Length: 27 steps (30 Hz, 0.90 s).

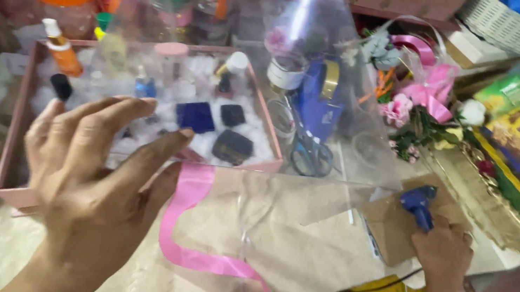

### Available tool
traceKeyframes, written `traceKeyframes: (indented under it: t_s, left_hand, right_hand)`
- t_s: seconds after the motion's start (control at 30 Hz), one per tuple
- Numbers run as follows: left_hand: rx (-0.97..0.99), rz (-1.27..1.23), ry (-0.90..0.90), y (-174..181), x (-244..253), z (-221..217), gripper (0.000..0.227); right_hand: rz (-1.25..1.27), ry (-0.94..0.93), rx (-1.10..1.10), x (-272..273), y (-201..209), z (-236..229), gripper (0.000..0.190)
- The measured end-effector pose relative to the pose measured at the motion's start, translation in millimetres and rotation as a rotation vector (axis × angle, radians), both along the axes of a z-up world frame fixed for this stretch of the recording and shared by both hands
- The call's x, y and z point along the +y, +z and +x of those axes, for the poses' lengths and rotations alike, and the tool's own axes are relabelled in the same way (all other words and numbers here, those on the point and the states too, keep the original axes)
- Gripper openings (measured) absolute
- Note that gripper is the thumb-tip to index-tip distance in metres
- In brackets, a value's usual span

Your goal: Adding a decorative pink ribbon to a clear plastic gift box using scissors and a hot glue gun.

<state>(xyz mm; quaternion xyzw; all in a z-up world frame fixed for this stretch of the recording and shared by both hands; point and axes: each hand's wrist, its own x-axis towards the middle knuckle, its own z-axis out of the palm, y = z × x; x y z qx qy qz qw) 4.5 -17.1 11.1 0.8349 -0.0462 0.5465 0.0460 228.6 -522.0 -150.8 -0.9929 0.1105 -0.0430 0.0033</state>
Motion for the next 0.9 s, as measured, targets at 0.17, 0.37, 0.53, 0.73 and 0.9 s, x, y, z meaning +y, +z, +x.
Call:
traceKeyframes:
  t_s: [0.17, 0.37, 0.53, 0.73, 0.9]
  left_hand:
    - [0.036, -0.141, -0.017, -5, 0, 1, 0.014]
    - [-0.045, -0.121, -0.020, -4, 4, 6, 0.014]
    - [-0.072, -0.124, -0.008, -5, 7, 9, 0.026]
    - [-0.084, -0.148, -0.006, -8, 8, 11, 0.019]
    - [-0.073, -0.151, -0.010, -9, 7, 11, 0.016]
  right_hand:
    - [0.020, -0.178, 0.228, 14, 12, 14, 0.076]
    - [0.162, -0.162, 0.059, 3, -4, 30, 0.066]
    - [0.188, -0.073, -0.124, -17, -4, 17, 0.040]
    - [0.335, 0.401, -0.515, -68, 21, -23, 0.043]
    - [1.035, 0.523, -0.283, -35, 88, -49, 0.045]
